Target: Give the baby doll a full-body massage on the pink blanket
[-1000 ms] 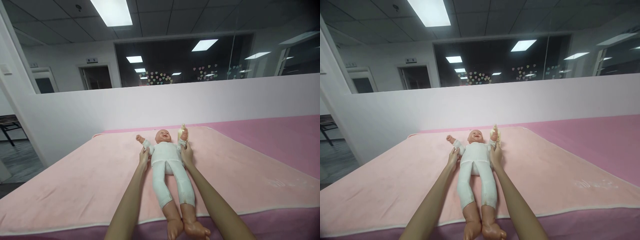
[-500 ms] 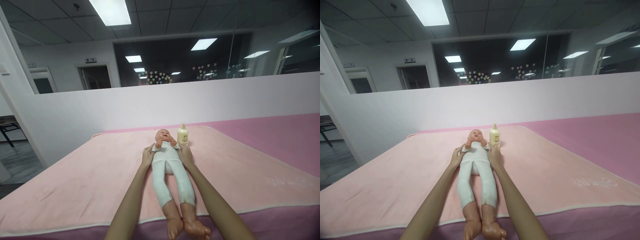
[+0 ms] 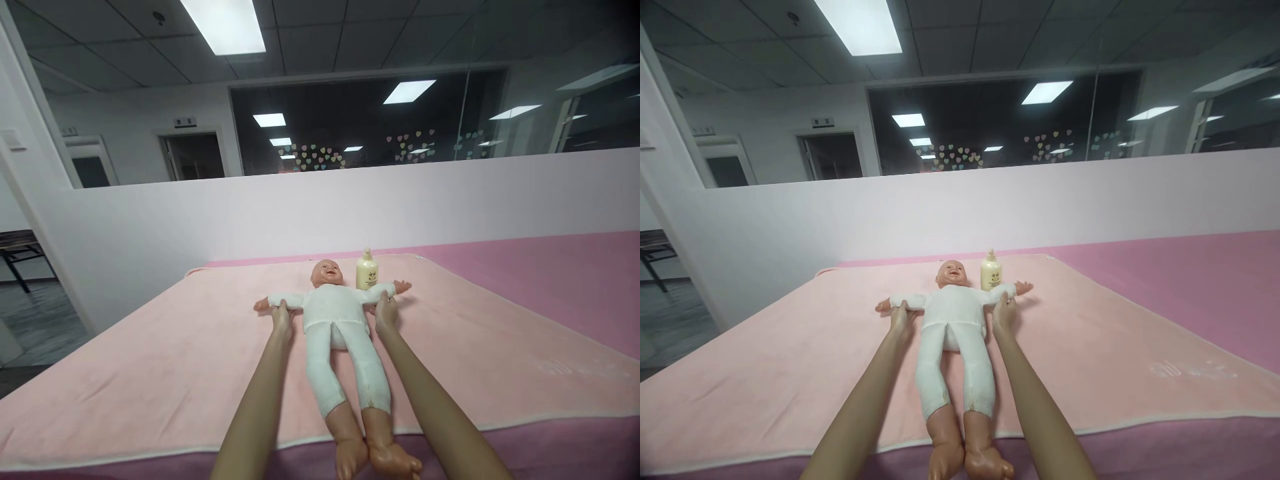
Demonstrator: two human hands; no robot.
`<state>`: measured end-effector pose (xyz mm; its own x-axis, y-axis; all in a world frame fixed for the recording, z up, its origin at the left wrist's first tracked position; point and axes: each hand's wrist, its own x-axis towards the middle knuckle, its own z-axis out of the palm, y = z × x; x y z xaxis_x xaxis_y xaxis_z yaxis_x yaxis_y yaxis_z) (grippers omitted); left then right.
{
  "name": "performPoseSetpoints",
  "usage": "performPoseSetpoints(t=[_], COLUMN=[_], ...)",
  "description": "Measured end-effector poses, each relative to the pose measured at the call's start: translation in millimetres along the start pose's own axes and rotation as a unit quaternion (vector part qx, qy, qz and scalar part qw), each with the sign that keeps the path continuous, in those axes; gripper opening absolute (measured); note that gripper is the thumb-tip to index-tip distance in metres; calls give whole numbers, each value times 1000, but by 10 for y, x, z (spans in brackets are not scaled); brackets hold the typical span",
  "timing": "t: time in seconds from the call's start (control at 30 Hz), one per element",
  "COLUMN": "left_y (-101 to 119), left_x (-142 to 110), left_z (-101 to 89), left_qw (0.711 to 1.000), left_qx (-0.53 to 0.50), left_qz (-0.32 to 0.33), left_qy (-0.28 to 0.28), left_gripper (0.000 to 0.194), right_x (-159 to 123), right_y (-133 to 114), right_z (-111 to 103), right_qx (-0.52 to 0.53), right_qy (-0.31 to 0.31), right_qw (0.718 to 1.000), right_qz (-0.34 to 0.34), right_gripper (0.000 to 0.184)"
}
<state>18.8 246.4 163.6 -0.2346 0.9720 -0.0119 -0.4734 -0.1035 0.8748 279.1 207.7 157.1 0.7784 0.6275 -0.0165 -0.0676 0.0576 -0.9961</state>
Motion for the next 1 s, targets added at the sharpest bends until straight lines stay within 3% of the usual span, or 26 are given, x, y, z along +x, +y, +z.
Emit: performPoseSetpoints(t=[0.07, 0.17, 0.47, 0.57, 0.73, 0.8, 0.9, 1.0], left_y=[66, 138, 170, 176, 167, 131, 49, -29], left_x=[7, -8, -35, 2, 35, 19, -7, 10], left_z=[-26, -50, -45, -72, -90, -50, 45, 113], left_qw=[995, 986, 986, 984, 985, 994, 994, 987], left_qx=[-61, -101, -113, -119, -120, -79, -16, 36], left_qz=[-80, -132, -126, -133, -118, -60, 0, 26], left_qy=[10, 1, -12, -20, -26, -51, -104, -157], left_gripper=[35, 38, 32, 31, 39, 51, 70, 64], right_x=[70, 145, 205, 197, 163, 134, 74, 24], right_y=[20, 44, 86, 53, -7, -23, -22, 31], right_z=[-13, -36, -38, -35, -91, -100, -39, 103], right_qx=[80, 180, 173, 263, 361, 368, 338, 235], right_qy=[7, 7, -45, -49, -133, -174, -242, -250], right_qw=[993, 974, 978, 955, 906, 901, 908, 937], right_qz=[86, 138, 102, 130, 177, 152, 52, -62], right_gripper=[46, 41, 35, 29, 22, 29, 41, 40])
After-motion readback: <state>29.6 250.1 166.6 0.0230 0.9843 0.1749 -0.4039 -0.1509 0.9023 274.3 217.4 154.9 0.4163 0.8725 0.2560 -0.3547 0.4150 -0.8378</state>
